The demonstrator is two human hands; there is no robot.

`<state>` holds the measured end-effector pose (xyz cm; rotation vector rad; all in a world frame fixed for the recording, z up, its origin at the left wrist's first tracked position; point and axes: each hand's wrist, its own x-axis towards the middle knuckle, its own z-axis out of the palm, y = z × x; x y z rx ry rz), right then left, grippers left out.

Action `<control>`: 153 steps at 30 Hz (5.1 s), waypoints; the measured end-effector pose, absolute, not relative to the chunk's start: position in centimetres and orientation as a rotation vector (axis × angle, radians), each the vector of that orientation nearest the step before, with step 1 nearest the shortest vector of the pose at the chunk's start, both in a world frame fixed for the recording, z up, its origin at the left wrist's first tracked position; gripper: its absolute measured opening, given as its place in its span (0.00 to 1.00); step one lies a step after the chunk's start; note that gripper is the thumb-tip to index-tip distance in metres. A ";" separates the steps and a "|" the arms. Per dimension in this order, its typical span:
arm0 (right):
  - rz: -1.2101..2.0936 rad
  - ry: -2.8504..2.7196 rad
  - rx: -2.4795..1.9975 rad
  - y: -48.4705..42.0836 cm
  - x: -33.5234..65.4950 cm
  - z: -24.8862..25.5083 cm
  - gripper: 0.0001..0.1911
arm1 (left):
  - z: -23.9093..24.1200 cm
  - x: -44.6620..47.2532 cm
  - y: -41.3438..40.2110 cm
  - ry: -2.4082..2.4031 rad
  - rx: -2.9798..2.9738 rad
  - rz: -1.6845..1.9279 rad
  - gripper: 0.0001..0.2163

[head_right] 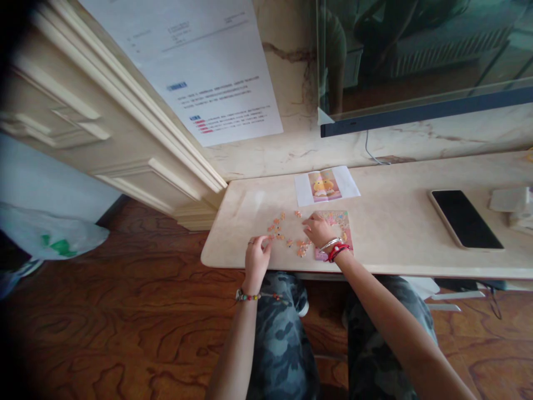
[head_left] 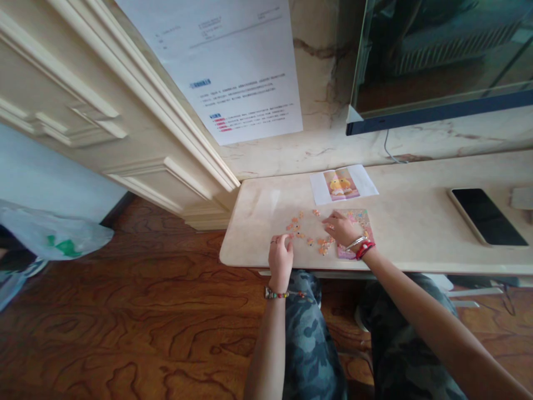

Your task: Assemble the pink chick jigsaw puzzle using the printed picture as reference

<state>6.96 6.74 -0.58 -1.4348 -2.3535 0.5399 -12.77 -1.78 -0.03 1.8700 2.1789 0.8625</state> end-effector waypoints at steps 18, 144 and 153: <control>0.411 -2.283 -1.718 11.0 6.7 -0.9 0.17 | -0.4 -14.7 -0.5 2.171 1.956 0.735 0.10; 0.469 -2.563 -1.342 8.8 7.9 0.4 0.13 | -0.5 -13.0 1.1 2.254 2.031 0.776 0.10; 0.424 -2.624 -1.389 10.2 5.7 0.2 0.11 | -1.4 -13.5 0.1 2.241 2.042 0.841 0.10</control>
